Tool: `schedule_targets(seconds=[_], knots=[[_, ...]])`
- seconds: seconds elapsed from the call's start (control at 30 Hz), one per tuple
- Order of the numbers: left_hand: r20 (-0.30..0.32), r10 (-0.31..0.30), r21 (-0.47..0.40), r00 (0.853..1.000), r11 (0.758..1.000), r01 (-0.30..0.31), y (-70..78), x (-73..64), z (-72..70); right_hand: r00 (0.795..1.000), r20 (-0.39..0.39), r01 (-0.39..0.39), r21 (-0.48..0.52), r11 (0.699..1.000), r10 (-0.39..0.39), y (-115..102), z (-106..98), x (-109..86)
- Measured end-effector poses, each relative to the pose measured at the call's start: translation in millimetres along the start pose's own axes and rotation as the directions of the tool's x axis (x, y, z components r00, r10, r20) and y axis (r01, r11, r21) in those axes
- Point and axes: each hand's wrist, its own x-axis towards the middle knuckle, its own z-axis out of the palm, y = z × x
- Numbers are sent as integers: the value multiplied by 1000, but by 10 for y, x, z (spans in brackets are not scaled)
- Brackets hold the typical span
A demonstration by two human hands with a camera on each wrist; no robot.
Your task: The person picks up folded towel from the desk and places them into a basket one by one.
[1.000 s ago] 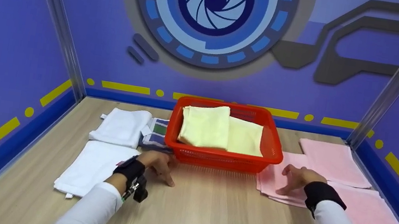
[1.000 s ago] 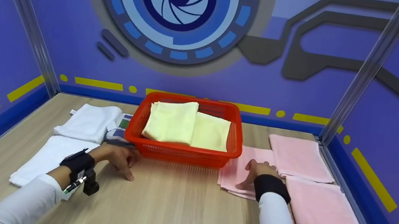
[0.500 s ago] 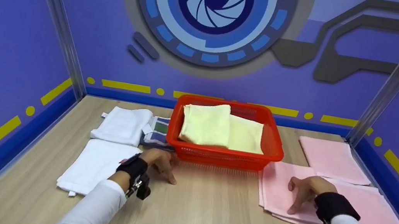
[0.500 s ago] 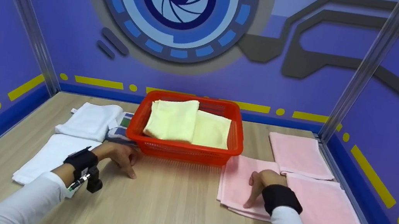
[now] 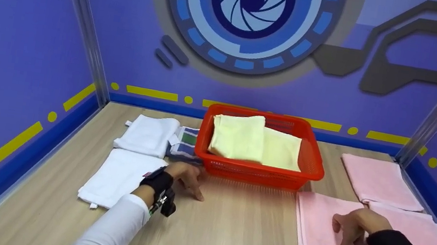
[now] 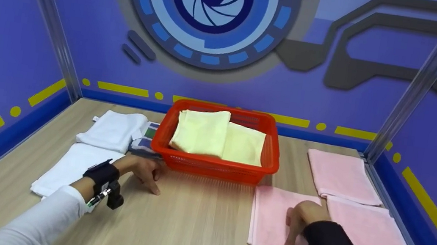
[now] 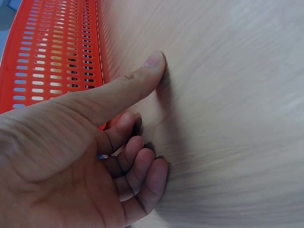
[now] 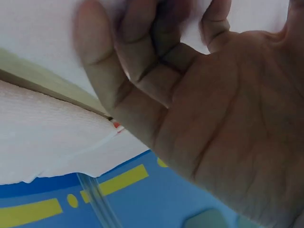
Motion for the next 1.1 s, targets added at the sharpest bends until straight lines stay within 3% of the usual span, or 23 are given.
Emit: schedule_targets(seconds=[0.1, 0.33, 0.4, 0.53, 0.6, 0.73, 0.83, 0.97, 1.03, 1.1], knots=[[9, -19, -16, 1000, 1000, 19, -21, -23, -20, 999, 43, 11, 107, 994, -16, 40, -6, 37], [36, -4, -7, 999, 1000, 4, 21, 20, -31, 991, -12, 135, 235, 962, -136, 124, 99, 66], [53, 4, 29, 999, 1000, -6, -6, 112, -31, 984, -31, 179, 245, 953, -177, 127, 115, 77], [98, -10, 106, 995, 994, -1, -51, 284, -39, 962, -100, 269, 189, 945, -254, 114, 139, 103], [88, -15, 160, 996, 987, 1, -118, 467, -25, 949, -137, 301, 140, 943, -282, 100, 147, 111], [51, -22, 171, 998, 985, 13, -162, 564, -11, 941, -177, 309, 113, 944, -287, 63, 199, 127], [34, -9, 145, 999, 989, 4, -163, 544, -7, 936, -202, 311, 99, 945, -287, 25, 234, 119], [32, 18, 172, 999, 985, -23, -217, 644, 16, 917, -253, 328, 43, 944, -308, -69, 292, 110], [39, 12, 173, 999, 985, -18, -187, 583, 8, 906, -281, 338, 24, 941, -318, -144, 324, 117], [48, 4, 136, 999, 991, -10, -99, 390, -17, 896, -301, 346, 8, 938, -328, -227, 350, 125]])
